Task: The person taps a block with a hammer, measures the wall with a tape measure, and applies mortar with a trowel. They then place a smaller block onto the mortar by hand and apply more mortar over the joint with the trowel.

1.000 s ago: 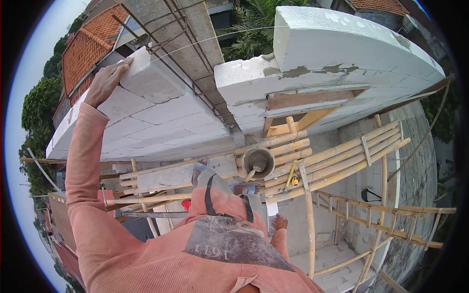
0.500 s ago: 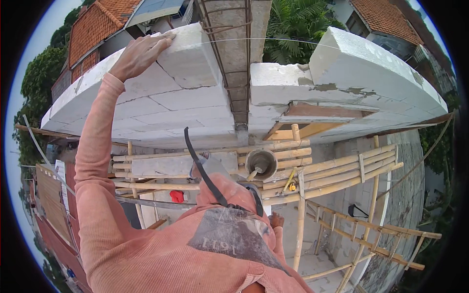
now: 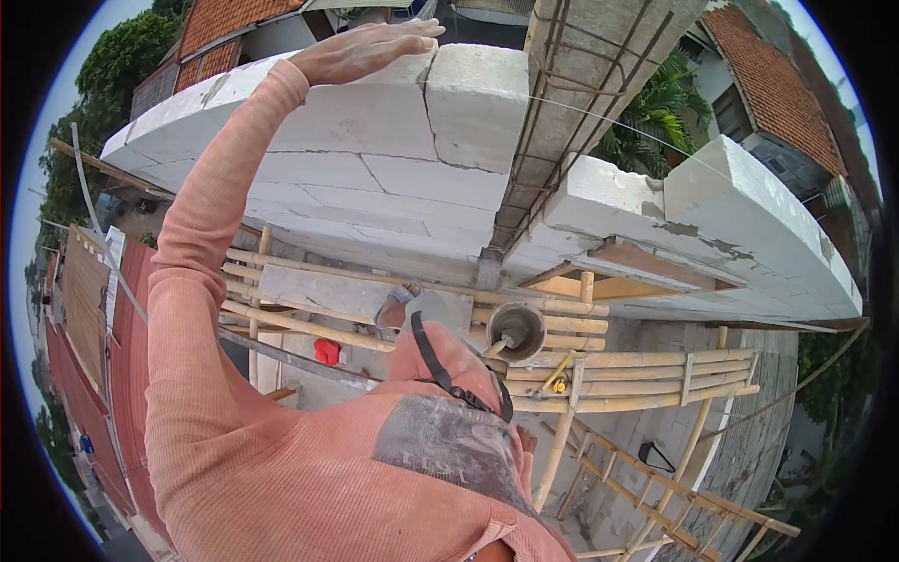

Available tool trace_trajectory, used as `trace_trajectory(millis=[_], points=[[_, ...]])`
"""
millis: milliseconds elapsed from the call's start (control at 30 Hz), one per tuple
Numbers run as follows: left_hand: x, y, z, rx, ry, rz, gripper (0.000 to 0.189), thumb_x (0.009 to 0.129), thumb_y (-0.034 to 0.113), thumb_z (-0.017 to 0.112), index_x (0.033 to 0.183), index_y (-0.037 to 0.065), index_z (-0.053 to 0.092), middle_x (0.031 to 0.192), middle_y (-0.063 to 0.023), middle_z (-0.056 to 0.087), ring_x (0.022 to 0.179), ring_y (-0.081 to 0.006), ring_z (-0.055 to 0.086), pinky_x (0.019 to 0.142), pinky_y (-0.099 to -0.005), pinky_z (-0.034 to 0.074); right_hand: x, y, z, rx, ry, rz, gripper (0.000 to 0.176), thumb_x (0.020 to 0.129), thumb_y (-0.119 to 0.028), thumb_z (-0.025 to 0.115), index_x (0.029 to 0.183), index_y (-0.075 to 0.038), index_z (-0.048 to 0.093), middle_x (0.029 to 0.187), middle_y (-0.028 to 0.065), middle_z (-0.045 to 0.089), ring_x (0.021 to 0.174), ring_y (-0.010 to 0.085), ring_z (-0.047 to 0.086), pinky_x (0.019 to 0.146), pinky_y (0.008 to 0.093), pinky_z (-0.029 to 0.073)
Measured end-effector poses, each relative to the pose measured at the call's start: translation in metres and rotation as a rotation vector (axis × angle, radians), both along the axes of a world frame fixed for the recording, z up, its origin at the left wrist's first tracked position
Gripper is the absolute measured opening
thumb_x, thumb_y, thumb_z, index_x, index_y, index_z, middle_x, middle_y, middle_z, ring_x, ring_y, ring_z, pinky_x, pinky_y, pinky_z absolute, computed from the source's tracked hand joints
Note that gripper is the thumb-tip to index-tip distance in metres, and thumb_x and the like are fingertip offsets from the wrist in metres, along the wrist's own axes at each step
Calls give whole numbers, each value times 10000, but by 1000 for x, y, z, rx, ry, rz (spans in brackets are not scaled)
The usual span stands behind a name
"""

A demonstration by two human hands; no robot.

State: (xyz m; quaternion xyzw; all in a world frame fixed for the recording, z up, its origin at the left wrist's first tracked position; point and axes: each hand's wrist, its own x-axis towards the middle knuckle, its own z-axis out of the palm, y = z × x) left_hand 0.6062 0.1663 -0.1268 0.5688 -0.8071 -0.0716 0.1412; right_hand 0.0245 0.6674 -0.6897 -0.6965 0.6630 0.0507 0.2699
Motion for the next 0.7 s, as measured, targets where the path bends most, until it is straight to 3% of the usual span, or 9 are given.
trace_trajectory(millis=[33,167,267,333,433,533,600,633,700], points=[[3,4,-2,-19,-1,18,834,966,724,275,1511,122,464,1570,-145,416,1489,-317,330,1273,-414,189,3,-4,4,-36,-4,9,177,837,-243,685,905,-82,661,820,178,695,704,353,674,616,481,536],[23,8,-6,28,72,16,824,977,719,251,1522,134,449,1590,-127,390,1499,-287,316,1281,-418,153,17,-14,-9,184,-741,-855,135,890,-220,655,919,-88,647,746,97,670,596,249,662,501,409,488],[39,3,-10,44,-40,-88,725,1038,622,184,1528,154,444,1600,-108,381,1509,-237,294,1281,-441,135,55,-56,39,386,-797,-1310,232,924,-263,650,1024,-54,639,773,101,686,632,221,684,491,335,487],[22,14,2,-207,-58,-159,618,1080,521,298,1525,120,452,1599,-108,394,1526,-242,270,1269,-434,132,64,-57,38,333,-734,-1232,298,952,-334,626,979,-37,637,840,157,713,714,236,712,587,354,543],[-56,82,10,-417,302,-15,590,1083,428,293,1380,13,588,1364,-196,615,1227,-306,622,1063,-460,486,69,-49,12,148,-519,-1080,452,941,-450,634,1066,-20,692,831,133,722,684,195,679,603,327,526],[-89,137,-75,-95,742,-339,557,1076,338,286,1096,-56,678,1060,-216,705,982,-323,684,892,-422,548,94,-56,57,344,-484,-1127,526,937,-513,614,1064,-11,707,913,187,734,750,235,701,684,367,536],[-140,162,-143,371,430,-216,400,1074,267,436,1113,-42,687,1077,-180,698,967,-272,666,857,-375,527,105,-57,40,358,-416,-1103,560,934,-544,603,1067,-9,706,965,220,732,825,306,709,754,411,536],[-161,171,-191,628,421,-69,315,1033,247,558,1154,-14,686,1106,-170,702,1033,-279,668,933,-363,495,113,-58,22,316,-362,-1083,573,934,-556,597,1070,-10,704,987,234,727,870,351,706,791,435,530],[-174,188,-307,906,296,36,368,1029,268,565,1271,2,641,1208,-177,676,1125,-302,646,985,-347,472,132,-62,0,324,-353,-1067,567,940,-556,586,1101,-23,691,1049,270,706,1044,487,637,892,517,499]])
